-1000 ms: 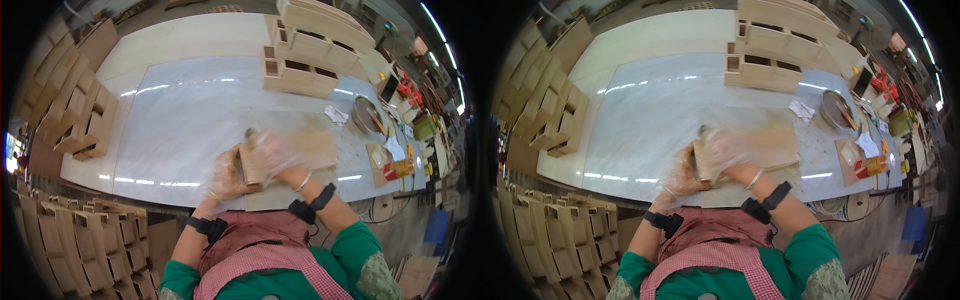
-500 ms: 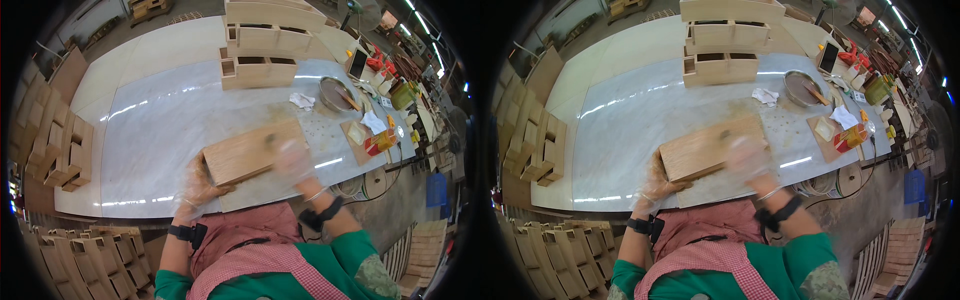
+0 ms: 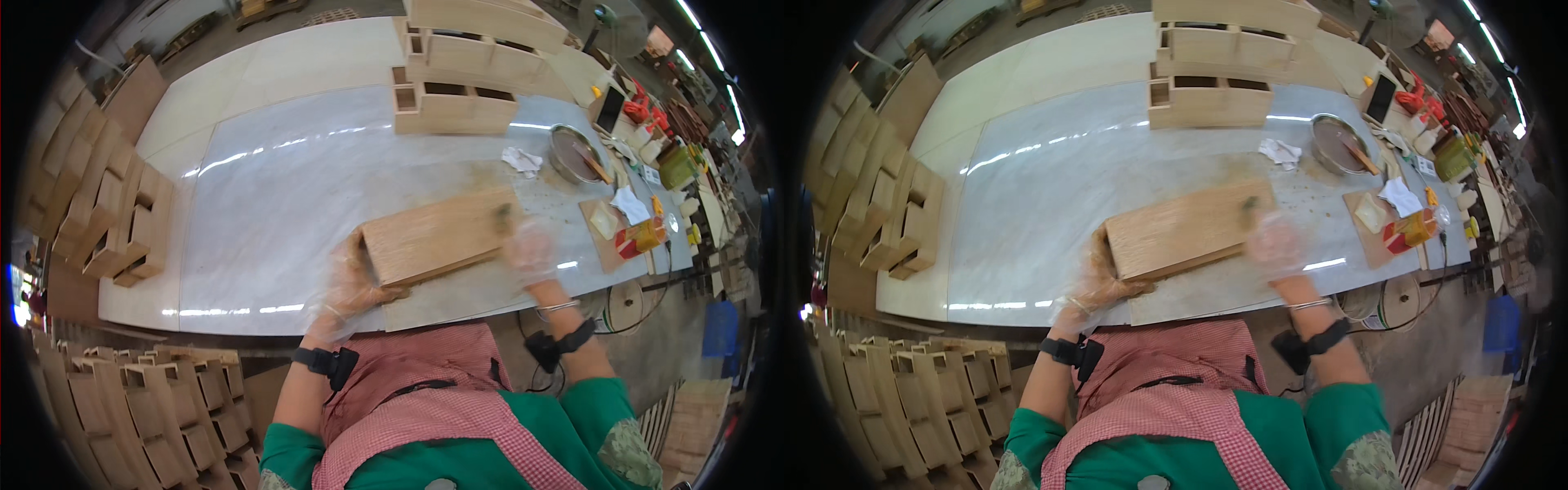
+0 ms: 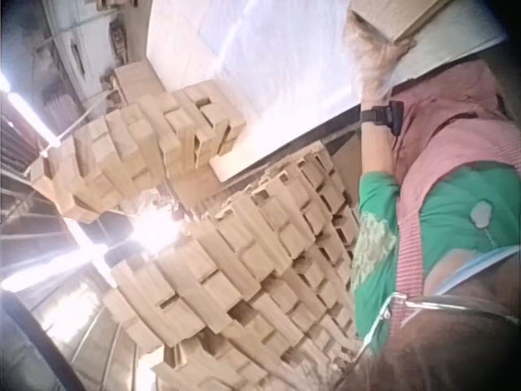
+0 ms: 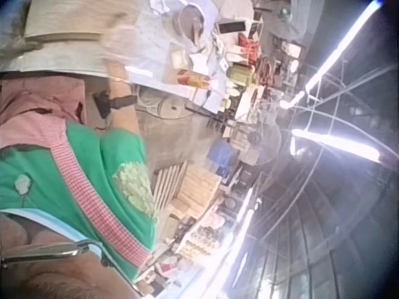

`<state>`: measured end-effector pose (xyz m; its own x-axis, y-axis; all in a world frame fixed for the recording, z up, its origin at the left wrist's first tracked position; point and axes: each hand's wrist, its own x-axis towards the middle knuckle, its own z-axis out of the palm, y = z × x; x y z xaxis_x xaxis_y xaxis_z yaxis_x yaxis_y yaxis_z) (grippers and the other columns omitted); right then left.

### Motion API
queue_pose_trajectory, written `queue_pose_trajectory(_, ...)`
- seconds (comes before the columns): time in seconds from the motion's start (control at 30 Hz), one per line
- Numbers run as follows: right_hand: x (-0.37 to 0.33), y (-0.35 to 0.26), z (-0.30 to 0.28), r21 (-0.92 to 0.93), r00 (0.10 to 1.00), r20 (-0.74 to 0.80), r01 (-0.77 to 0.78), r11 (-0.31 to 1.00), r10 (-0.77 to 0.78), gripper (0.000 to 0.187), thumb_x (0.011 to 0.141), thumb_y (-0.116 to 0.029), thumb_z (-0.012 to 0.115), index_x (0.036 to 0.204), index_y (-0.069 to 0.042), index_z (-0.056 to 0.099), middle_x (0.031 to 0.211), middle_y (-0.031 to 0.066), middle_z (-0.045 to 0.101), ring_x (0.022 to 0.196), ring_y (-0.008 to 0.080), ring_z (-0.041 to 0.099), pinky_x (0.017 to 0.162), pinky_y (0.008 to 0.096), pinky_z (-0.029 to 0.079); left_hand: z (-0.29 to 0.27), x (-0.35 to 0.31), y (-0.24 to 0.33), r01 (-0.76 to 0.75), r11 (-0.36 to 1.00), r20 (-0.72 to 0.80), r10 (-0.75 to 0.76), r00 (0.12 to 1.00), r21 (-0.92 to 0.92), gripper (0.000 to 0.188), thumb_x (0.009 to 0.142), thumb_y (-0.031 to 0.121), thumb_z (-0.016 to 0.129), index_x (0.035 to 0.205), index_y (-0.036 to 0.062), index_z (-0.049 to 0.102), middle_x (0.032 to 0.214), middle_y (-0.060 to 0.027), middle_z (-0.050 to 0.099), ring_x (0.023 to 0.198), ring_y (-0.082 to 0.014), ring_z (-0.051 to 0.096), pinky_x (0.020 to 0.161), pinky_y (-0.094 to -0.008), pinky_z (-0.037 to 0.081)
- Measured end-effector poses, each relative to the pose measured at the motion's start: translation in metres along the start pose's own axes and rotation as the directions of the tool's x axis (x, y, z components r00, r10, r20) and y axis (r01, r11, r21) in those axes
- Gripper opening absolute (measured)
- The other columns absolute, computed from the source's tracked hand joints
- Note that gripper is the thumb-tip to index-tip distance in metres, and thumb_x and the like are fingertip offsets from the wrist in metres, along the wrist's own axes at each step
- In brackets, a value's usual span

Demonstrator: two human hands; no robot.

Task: The person wipes the surfaces of a wooden drawer with a cloth, places it onto a stack, and then wipes the interior and exterior of another wooden drawer and its divider.

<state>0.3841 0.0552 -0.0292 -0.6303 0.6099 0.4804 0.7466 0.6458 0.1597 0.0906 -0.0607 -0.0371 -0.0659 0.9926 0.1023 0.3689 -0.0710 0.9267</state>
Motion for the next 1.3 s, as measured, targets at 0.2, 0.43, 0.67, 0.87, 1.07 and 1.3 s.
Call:
queue_pose_trajectory(0.2,0.015,-0.074,-0.021,0.289,0.995,-0.043,0.099,0.952,-0.091,0.012,0.081,-0.016,0.056,0.089,-0.008,0.058,0.062,0.009,0.051,0.055,0.0222,0.054,0.045,0.0369,0.043,0.008,-0.001,-0.003,-0.087,0.981,-0.137,0.063,0.989,-0.175,0.104,0.047,0.02,0.094,0.131,-0.0029,0.038,0.122,-0.0133,0.054,0.116,-0.0237,0.051,0.103,-0.0353,0.04)
queue_pose_trajectory(0.43,-0.008,0.032,0.003,-0.078,0.893,0.223,-0.384,0.92,0.392,0.037,0.077,-0.026,0.061,0.111,-0.01,0.062,0.089,0.0173,0.06,0.067,0.0329,0.059,0.057,0.0448,0.047,0.002,-0.001,0.005,0.022,0.971,0.008,-0.02,1.0,-0.24,0.12,0.047,0.03,0.096,0.138,0.0015,0.023,0.134,-0.013,0.042,0.127,-0.0242,0.043,0.11,-0.0379,0.034)
queue_pose_trajectory(0.67,0.005,0.029,0.002,0.162,0.917,0.256,-0.354,0.921,0.307,0.035,0.08,-0.024,0.057,0.111,-0.01,0.063,0.09,0.0179,0.064,0.077,0.0354,0.063,0.068,0.0447,0.051,0.005,0.0,0.003,-0.014,0.98,-0.098,-0.005,0.995,-0.199,0.106,0.044,0.015,0.094,0.131,-0.0033,0.036,0.125,-0.0134,0.051,0.119,-0.0242,0.05,0.106,-0.0365,0.038)
queue_pose_trajectory(0.87,0.089,0.063,0.058,0.092,0.885,0.36,-0.348,0.933,0.294,0.028,0.081,-0.021,0.056,0.103,-0.007,0.065,0.089,0.0195,0.065,0.078,0.0337,0.064,0.064,0.0437,0.051,0.01,0.004,0.022,0.004,0.947,-0.078,-0.03,0.996,-0.32,0.1,0.045,0.013,0.093,0.129,-0.0029,0.04,0.121,-0.0128,0.054,0.117,-0.0237,0.051,0.105,-0.0364,0.039)
queue_pose_trajectory(1.07,0.029,0.021,0.003,0.126,0.983,0.021,-0.186,0.974,0.185,0.02,0.081,-0.019,0.055,0.085,-0.003,0.066,0.078,0.0193,0.063,0.07,0.0336,0.063,0.058,0.044,0.05,0.008,0.005,0.026,-0.016,0.964,-0.074,-0.004,0.997,-0.265,0.092,0.048,0.011,0.092,0.125,-0.0012,0.044,0.117,-0.0107,0.057,0.112,-0.0215,0.055,0.101,-0.0352,0.043)
queue_pose_trajectory(1.3,0.016,0.042,0.007,0.15,0.969,0.081,-0.242,0.959,0.232,0.019,0.079,-0.019,0.058,0.089,-0.004,0.062,0.084,0.0174,0.063,0.071,0.0308,0.062,0.056,0.042,0.05,0.002,0.002,0.025,0.025,0.972,-0.05,-0.038,0.998,-0.233,0.09,0.049,0.011,0.091,0.124,-0.0011,0.044,0.118,-0.0107,0.057,0.112,-0.0222,0.056,0.1,-0.0355,0.045)
